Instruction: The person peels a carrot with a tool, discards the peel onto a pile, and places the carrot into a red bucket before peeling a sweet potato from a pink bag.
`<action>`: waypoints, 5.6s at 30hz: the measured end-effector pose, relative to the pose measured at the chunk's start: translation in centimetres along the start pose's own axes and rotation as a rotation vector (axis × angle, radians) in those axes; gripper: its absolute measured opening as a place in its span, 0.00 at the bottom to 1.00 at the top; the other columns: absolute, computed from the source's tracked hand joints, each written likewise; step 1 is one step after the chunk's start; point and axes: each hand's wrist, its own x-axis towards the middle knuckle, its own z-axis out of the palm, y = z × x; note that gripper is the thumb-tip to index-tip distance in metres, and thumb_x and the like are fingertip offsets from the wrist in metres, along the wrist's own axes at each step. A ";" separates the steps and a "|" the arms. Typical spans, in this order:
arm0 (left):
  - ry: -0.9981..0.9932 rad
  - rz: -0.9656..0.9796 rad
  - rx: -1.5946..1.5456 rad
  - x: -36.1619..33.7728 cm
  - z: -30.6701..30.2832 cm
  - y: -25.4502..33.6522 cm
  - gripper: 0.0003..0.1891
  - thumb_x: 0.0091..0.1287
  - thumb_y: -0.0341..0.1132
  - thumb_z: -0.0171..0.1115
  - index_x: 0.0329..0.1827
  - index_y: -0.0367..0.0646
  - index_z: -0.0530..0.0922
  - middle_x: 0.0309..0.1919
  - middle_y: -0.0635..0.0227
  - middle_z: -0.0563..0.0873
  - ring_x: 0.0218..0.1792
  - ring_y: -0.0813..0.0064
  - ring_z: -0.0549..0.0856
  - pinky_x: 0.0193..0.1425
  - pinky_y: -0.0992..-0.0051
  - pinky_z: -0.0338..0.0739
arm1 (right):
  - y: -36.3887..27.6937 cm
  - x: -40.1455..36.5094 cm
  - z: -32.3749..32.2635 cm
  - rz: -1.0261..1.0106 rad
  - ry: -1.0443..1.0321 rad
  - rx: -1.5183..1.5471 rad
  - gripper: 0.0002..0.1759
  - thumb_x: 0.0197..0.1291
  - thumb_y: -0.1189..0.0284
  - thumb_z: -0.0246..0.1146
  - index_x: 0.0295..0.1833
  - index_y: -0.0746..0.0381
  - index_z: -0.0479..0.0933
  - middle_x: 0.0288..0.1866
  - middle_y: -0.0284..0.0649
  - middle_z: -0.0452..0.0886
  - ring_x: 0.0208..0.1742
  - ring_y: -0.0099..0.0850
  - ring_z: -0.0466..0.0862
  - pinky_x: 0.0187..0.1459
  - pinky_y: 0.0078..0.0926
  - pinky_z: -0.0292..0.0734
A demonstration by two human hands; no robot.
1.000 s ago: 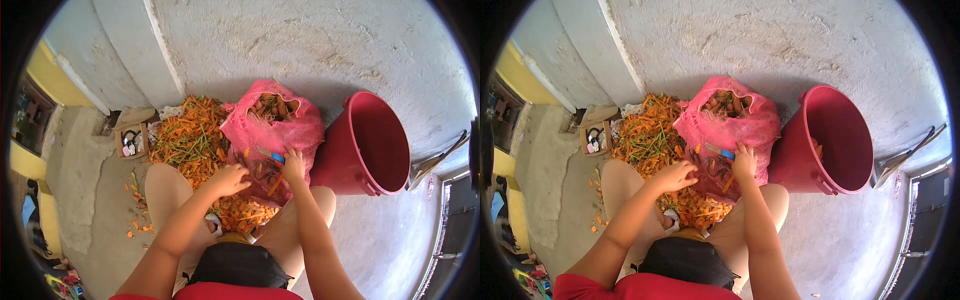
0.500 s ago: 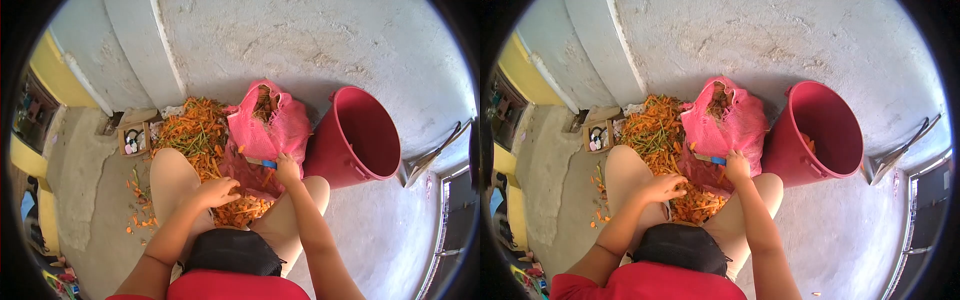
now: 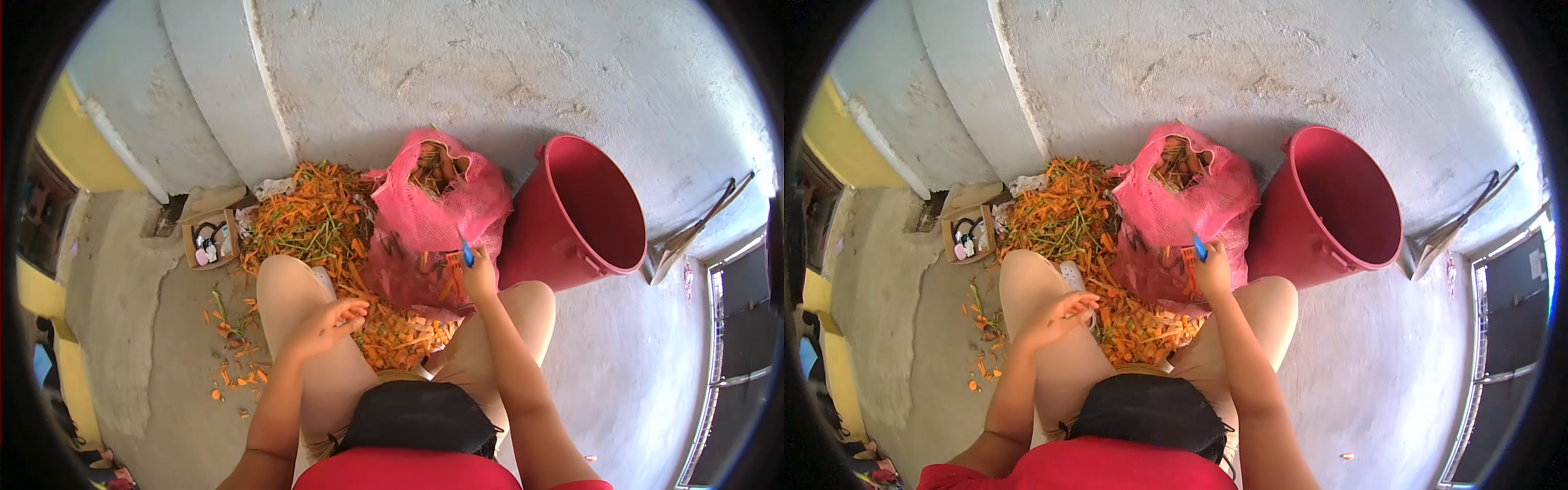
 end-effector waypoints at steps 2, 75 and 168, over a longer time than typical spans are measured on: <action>0.024 0.001 -0.021 0.1 -0.6 0.3 0.17 0.61 0.36 0.51 0.51 0.38 0.68 0.40 0.68 0.77 0.36 0.79 0.76 0.42 0.78 0.70 | -1.8 -1.0 -0.9 0.012 -0.034 0.042 0.09 0.50 0.71 0.55 0.32 0.68 0.72 0.34 0.49 0.70 0.35 0.46 0.73 0.37 0.36 0.67; 0.213 0.063 0.137 9.9 2.4 0.1 0.20 0.49 0.41 0.64 0.36 0.36 0.69 0.25 0.60 0.76 0.26 0.69 0.77 0.31 0.72 0.69 | -1.8 -4.3 -0.9 0.126 -0.527 0.372 0.12 0.53 0.67 0.55 0.26 0.65 0.68 0.16 0.30 0.63 0.20 0.20 0.62 0.23 0.24 0.61; 0.019 -0.383 -1.633 8.4 5.8 -2.7 0.18 0.52 0.26 0.42 0.48 0.28 0.60 0.43 0.51 0.72 0.48 0.58 0.74 0.51 0.64 0.73 | -0.2 -6.4 4.6 0.666 0.033 0.876 0.12 0.55 0.68 0.54 0.22 0.59 0.66 0.15 0.25 0.62 0.16 0.16 0.59 0.18 0.18 0.54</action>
